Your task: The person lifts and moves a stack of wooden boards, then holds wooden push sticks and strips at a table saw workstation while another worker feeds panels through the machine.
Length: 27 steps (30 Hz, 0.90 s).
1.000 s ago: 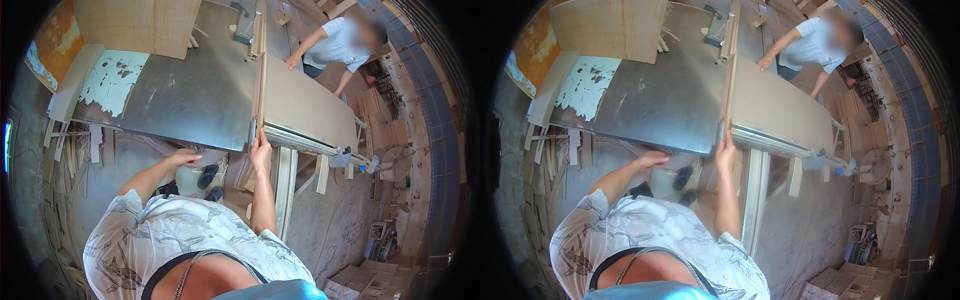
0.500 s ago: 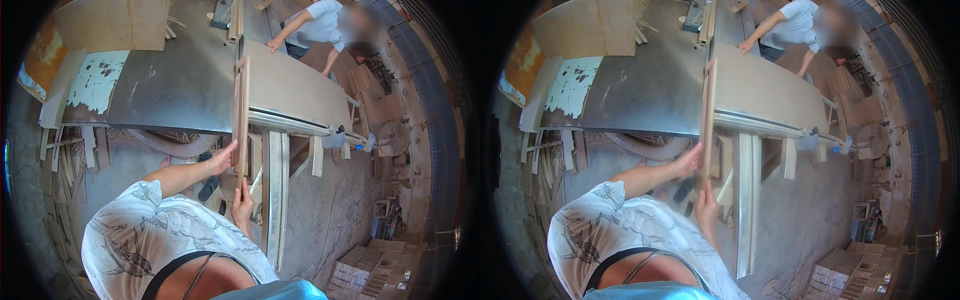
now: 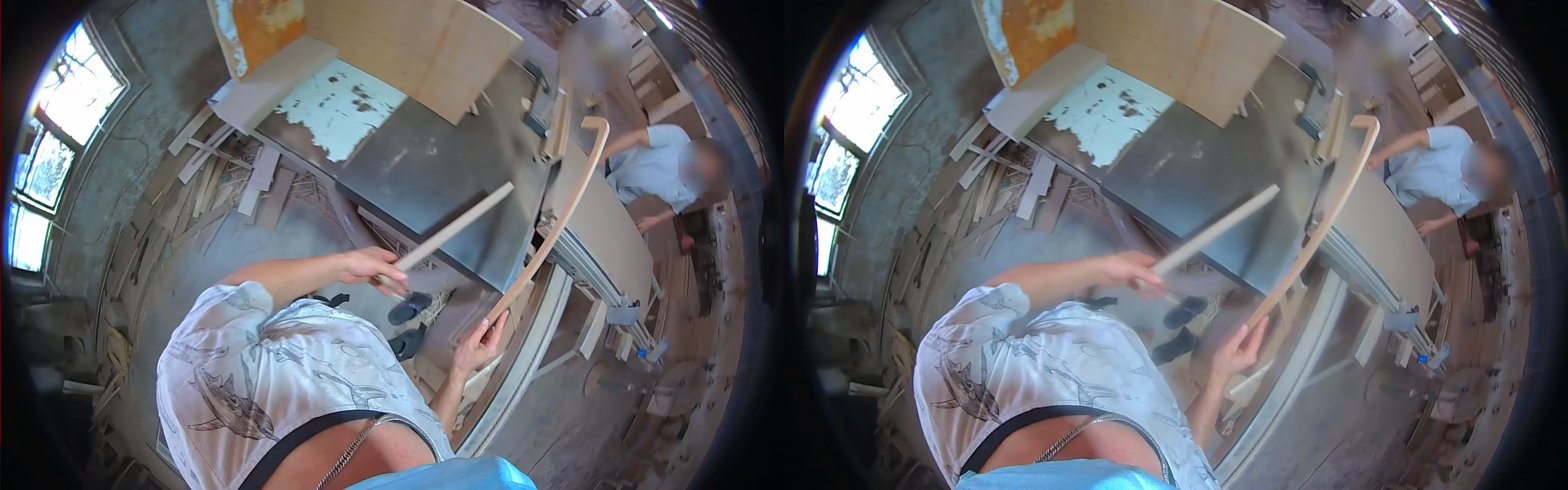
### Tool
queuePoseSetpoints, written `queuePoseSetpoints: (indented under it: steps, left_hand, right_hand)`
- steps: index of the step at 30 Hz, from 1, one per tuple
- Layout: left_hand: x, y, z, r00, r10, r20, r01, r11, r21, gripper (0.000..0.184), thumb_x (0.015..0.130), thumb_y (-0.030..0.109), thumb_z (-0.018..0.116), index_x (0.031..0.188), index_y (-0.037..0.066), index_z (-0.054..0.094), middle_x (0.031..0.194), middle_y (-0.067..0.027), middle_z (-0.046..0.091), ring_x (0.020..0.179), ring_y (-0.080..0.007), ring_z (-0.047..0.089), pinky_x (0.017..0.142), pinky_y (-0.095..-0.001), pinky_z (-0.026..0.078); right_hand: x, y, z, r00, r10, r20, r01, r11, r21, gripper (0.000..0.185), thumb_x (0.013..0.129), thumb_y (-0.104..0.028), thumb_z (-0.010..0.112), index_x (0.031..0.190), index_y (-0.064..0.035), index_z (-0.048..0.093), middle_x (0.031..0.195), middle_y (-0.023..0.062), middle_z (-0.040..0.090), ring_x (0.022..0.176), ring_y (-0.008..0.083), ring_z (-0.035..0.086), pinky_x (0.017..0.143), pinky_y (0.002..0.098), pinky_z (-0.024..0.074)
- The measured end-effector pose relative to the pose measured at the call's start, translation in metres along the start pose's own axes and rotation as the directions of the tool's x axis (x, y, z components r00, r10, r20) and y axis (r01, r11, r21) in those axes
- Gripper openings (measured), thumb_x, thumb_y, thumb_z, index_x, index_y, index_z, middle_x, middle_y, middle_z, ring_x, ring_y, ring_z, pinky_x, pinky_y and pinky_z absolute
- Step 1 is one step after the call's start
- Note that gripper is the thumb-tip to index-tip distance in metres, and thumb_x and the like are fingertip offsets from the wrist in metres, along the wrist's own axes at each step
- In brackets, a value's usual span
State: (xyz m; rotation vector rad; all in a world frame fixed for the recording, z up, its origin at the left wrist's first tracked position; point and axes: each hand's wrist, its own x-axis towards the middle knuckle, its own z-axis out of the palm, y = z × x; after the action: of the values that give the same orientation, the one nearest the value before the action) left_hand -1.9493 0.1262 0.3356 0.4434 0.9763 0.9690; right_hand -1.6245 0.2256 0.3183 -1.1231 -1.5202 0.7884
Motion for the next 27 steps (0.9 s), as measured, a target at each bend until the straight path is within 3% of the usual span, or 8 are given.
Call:
queuePoseSetpoints:
  steps: [3,5,11,18,24,25,27]
  left_hand:
    - [-0.082,0.014,-0.090,0.993,0.060,-0.103,-0.062,0.998,-0.019,0.054,0.092,0.023,0.081,0.133,-0.003,0.059,0.123,-0.0166,0.071,0.111,-0.0272,0.072,0.096,-0.0421,0.060]
    - [-0.129,0.025,-0.151,0.975,0.080,-0.210,-0.071,0.996,0.049,0.052,0.091,0.025,0.082,0.130,0.000,0.061,0.125,-0.0137,0.071,0.110,-0.0240,0.072,0.089,-0.0369,0.060]
    - [-0.224,0.052,-0.296,0.886,0.138,-0.444,-0.129,0.990,0.051,0.046,0.092,0.023,0.080,0.128,0.001,0.061,0.123,-0.0138,0.072,0.108,-0.0239,0.072,0.084,-0.0365,0.057]
    - [-0.254,0.073,-0.398,0.885,0.179,-0.429,-0.270,0.949,-0.161,0.045,0.095,0.019,0.076,0.130,-0.003,0.059,0.123,-0.0191,0.069,0.110,-0.0295,0.071,0.093,-0.0389,0.057]
    - [-0.210,0.087,-0.405,0.639,0.226,-0.736,-0.539,0.813,-0.219,0.051,0.094,0.013,0.078,0.133,-0.010,0.055,0.135,-0.0200,0.061,0.123,-0.0284,0.064,0.099,-0.0398,0.057]
    - [-0.193,0.086,-0.407,0.561,0.279,-0.779,-0.614,0.771,-0.166,0.067,0.089,0.014,0.084,0.139,-0.014,0.048,0.140,-0.0200,0.058,0.130,-0.0299,0.058,0.104,-0.0418,0.053]
    - [-0.160,0.093,-0.403,0.313,0.226,-0.922,-0.646,0.763,-0.032,0.075,0.086,0.016,0.086,0.141,-0.014,0.044,0.141,-0.0204,0.057,0.132,-0.0319,0.057,0.109,-0.0435,0.049]
  right_hand:
    - [-0.011,-0.005,0.042,0.996,0.092,0.016,-0.093,0.993,0.076,0.053,0.107,-0.009,0.058,0.158,-0.0078,0.044,0.080,-0.0032,0.055,0.055,0.0027,0.044,0.044,0.0214,0.0369]
    - [-0.010,-0.010,0.077,0.992,0.122,0.015,-0.123,0.985,0.120,0.053,0.107,-0.010,0.058,0.159,-0.0095,0.045,0.080,-0.0023,0.055,0.054,0.0028,0.044,0.043,0.0215,0.0363]
    - [-0.002,-0.067,0.174,0.962,0.266,0.067,-0.274,0.932,0.237,0.053,0.108,-0.013,0.058,0.159,-0.0132,0.045,0.082,0.0003,0.058,0.054,0.0031,0.045,0.042,0.0215,0.0354]
    - [-0.004,-0.086,0.209,0.970,0.226,0.089,-0.239,0.951,0.197,0.054,0.107,-0.011,0.059,0.159,-0.0148,0.045,0.082,-0.0003,0.058,0.055,0.0029,0.044,0.043,0.0212,0.0351]
    - [-0.008,-0.092,0.194,0.984,0.167,0.065,-0.172,0.983,0.071,0.055,0.106,-0.007,0.058,0.160,-0.0120,0.044,0.080,-0.0019,0.057,0.057,0.0017,0.042,0.045,0.0203,0.0333]
    - [-0.007,-0.090,0.191,0.985,0.163,0.062,-0.167,0.983,0.069,0.056,0.106,-0.007,0.058,0.160,-0.0116,0.044,0.080,-0.0019,0.057,0.057,0.0016,0.042,0.045,0.0202,0.0333]
    - [-0.005,-0.083,0.185,0.987,0.149,0.058,-0.152,0.986,0.067,0.056,0.106,-0.006,0.058,0.160,-0.0111,0.043,0.080,-0.0021,0.057,0.057,0.0013,0.042,0.046,0.0199,0.0333]
